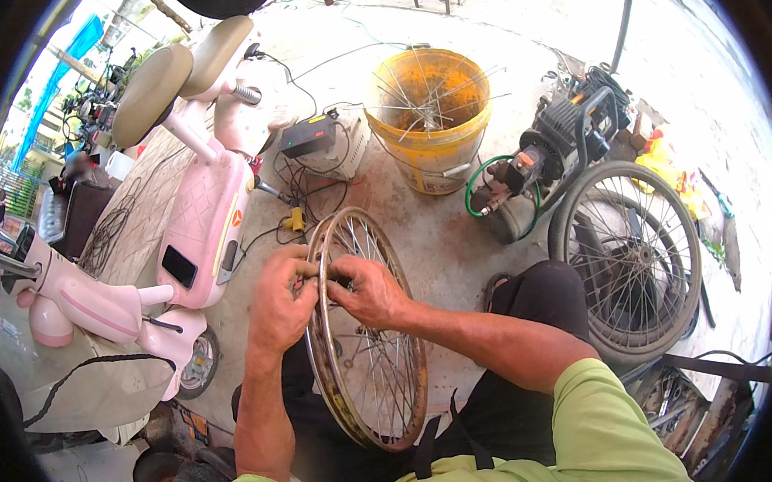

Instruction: The person sits on the ground and repeatedly adjusts the spokes of a bicycle wheel by hand, rotating the wheel to access different sections. The person handles the wheel rim and spokes throughout the clip.

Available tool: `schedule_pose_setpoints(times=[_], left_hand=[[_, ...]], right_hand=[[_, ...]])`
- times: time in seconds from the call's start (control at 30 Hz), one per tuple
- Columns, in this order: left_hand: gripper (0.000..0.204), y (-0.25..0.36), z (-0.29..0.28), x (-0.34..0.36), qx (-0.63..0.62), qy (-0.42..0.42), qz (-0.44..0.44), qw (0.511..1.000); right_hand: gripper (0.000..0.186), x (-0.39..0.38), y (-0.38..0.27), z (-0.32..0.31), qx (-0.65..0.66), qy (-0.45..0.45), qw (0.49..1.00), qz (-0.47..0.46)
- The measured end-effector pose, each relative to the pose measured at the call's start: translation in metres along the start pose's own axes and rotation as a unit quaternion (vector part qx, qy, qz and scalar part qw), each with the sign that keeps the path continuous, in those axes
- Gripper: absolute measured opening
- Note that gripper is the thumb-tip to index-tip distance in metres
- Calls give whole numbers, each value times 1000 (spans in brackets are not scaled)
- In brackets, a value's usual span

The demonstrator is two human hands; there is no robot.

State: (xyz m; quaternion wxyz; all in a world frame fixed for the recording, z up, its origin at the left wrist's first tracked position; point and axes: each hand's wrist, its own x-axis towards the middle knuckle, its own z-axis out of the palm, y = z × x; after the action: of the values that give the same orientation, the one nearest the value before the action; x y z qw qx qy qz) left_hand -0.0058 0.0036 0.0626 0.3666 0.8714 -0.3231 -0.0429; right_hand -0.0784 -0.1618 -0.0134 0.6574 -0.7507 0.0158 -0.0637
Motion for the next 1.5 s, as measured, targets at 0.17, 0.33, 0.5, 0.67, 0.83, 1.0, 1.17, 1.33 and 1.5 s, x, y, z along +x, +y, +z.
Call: schedule_pose_setpoints(times=[0.17,0.33,0.5,0.67,0.83,1.0,1.17,1.33,1.5], left_hand=[[13,6,-2,1,39,12,5,999],[13,-1,-2,1,-13,-14,-11,1000],[13,-1,1,0,-19,1,1,1000],[13,5,0,0,35,20,5,999],[13,-1,0,-1,-10,-4,0,1000],[13,0,2,-2,-21,4,8,1000],[13,4,1,-3,35,17,-4,999],[13,-2,1,-3,-24,-7,3,1000],[15,6,4,-4,-2,30,7,1000]], right_hand=[[29,2,-2,-1,16,-5,1000,-2],[29,3,4,-1,-12,-17,1000,-9],[29,2,2,1,16,2,1000,1],[29,4,2,-1,28,-3,1000,-4],[29,3,-3,-5,2,-20,1000,-8],[29,2,-1,-4,8,-5,1000,3],[30,4,2,-4,18,-14,1000,-16],[29,3,-4,-7,-24,-23,999,-1],[28,3,-7,-6,32,-19,999,24]])
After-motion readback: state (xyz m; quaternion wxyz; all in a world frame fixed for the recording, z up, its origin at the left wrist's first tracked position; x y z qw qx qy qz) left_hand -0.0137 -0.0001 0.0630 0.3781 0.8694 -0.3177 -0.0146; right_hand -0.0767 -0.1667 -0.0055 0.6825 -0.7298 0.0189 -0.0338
